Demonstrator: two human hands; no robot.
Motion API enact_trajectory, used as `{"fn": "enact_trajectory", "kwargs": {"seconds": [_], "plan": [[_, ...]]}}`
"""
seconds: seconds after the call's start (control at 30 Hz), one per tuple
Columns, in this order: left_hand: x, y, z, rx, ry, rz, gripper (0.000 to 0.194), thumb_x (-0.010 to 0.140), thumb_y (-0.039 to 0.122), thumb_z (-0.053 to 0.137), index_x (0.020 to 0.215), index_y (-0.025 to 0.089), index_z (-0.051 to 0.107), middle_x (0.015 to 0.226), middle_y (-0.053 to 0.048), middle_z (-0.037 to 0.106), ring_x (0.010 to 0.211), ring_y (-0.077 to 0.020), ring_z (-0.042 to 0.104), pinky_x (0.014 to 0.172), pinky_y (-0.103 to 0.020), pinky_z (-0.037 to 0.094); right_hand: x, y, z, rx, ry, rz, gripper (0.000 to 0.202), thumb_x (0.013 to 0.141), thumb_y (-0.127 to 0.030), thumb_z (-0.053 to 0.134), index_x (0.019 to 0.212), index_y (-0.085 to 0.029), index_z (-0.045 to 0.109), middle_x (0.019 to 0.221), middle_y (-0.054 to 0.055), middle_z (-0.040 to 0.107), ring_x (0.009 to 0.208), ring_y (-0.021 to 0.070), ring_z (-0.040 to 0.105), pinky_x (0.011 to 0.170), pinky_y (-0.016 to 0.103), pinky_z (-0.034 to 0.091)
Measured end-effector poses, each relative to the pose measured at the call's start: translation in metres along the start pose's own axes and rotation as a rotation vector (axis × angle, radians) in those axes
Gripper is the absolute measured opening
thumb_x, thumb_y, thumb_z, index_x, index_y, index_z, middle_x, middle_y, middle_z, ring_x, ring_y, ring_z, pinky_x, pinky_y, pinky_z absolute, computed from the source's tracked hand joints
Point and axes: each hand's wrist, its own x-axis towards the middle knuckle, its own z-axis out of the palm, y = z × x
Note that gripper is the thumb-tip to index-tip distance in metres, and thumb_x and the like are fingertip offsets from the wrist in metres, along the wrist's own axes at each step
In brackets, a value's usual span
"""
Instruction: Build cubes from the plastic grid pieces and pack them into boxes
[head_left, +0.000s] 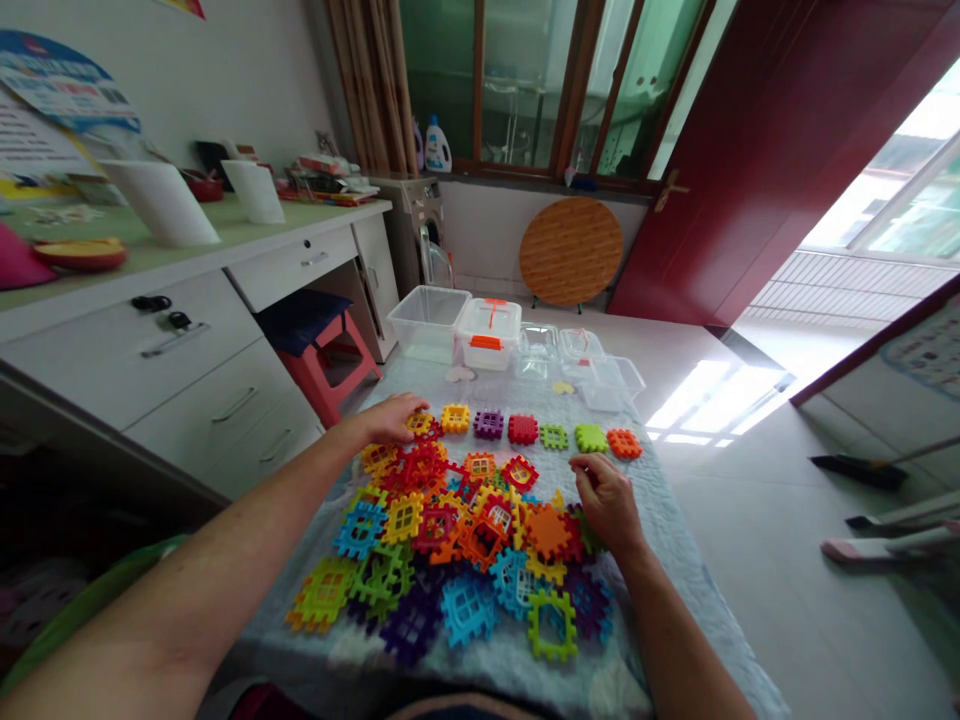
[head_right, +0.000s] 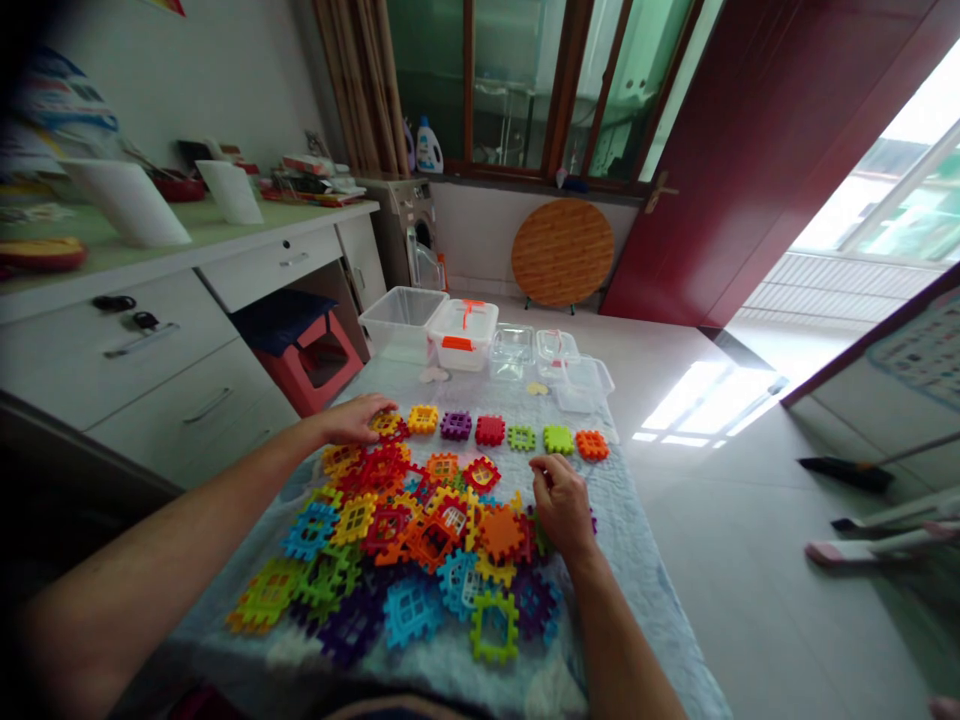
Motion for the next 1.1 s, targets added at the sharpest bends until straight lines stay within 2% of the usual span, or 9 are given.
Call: {"fn": "enact_trajectory", "kwargs": {"seconds": [0.13,0.27,0.4,0.5,0.6,0.83,1.0,1.1], "plan": [[-0.006,-0.009,-0.001,-0.031,0.102,-0.044,0.059,0.06,0.03,0.061,0.117,0.014,0.061,0.11,-0.009,0.062,0.102,-0.0246,0.061,0.091,-0.03,0.047,0.001,0.002,0.0,0.002,0.004,-0.007,0.016,0.086,-0.021,0.051,0.084,-0.019,0.067,0.081,0.005,0.067,0.075,0.0186,0.062,0.071,0.03,0.047],[-0.035,-0.021,-0.002,-0.046,0.231,-0.105,0.059,0.062,0.043,0.062,0.114,0.014,0.062,0.103,-0.008,0.061,0.096,-0.0244,0.061,0.087,-0.03,0.048,0.001,0.0,0.0,-0.003,0.006,-0.014,0.016,0.087,-0.022,0.051,0.085,-0.02,0.067,0.082,0.005,0.067,0.076,0.0188,0.063,0.071,0.03,0.047],[-0.068,-0.026,0.006,-0.043,0.218,-0.141,0.06,0.062,0.049,0.062,0.11,0.014,0.065,0.097,-0.008,0.061,0.089,-0.0238,0.062,0.082,-0.03,0.049,0.001,-0.003,0.0,0.002,-0.01,-0.026,0.016,0.087,-0.022,0.05,0.085,-0.02,0.066,0.08,0.004,0.067,0.074,0.0185,0.062,0.069,0.03,0.047],[-0.081,-0.028,0.013,-0.027,0.234,-0.196,0.063,0.063,0.052,0.062,0.112,0.013,0.065,0.097,-0.009,0.061,0.09,-0.0256,0.063,0.082,-0.032,0.05,0.0,-0.004,0.001,0.005,-0.025,-0.038,0.017,0.086,-0.021,0.05,0.086,-0.02,0.067,0.081,0.004,0.067,0.075,0.0186,0.063,0.07,0.03,0.047],[-0.079,-0.029,0.013,-0.018,0.29,-0.236,0.065,0.065,0.053,0.061,0.116,0.013,0.062,0.105,-0.011,0.062,0.096,-0.0271,0.063,0.087,-0.034,0.049,0.0,-0.004,0.001,-0.004,-0.025,-0.041,0.017,0.086,-0.021,0.05,0.086,-0.02,0.067,0.081,0.004,0.067,0.076,0.019,0.063,0.072,0.031,0.048],[-0.048,-0.019,0.007,-0.03,0.335,-0.095,0.052,0.072,0.043,0.06,0.117,0.017,0.059,0.112,-0.011,0.062,0.104,-0.0255,0.061,0.094,-0.033,0.047,0.0,-0.001,0.0,-0.011,-0.009,-0.023,0.017,0.086,-0.023,0.05,0.085,-0.02,0.067,0.082,0.005,0.067,0.076,0.0193,0.063,0.072,0.031,0.047],[-0.037,-0.01,0.018,0.074,0.483,-0.163,0.041,0.077,0.035,0.058,0.114,0.018,0.06,0.12,-0.013,0.06,0.115,-0.0284,0.055,0.102,-0.039,0.042,0.001,-0.001,0.0,-0.007,-0.016,-0.018,0.017,0.087,-0.023,0.05,0.085,-0.02,0.066,0.081,0.005,0.066,0.075,0.0189,0.062,0.07,0.031,0.047],[-0.036,0.0,0.023,0.056,0.436,-0.116,0.031,0.081,0.033,0.055,0.105,0.017,0.063,0.111,-0.012,0.063,0.107,-0.0267,0.058,0.097,-0.037,0.043,0.0,-0.002,0.0,-0.004,-0.027,-0.023,0.016,0.087,-0.021,0.05,0.086,-0.02,0.066,0.081,0.005,0.066,0.075,0.0189,0.062,0.07,0.031,0.047]]}}
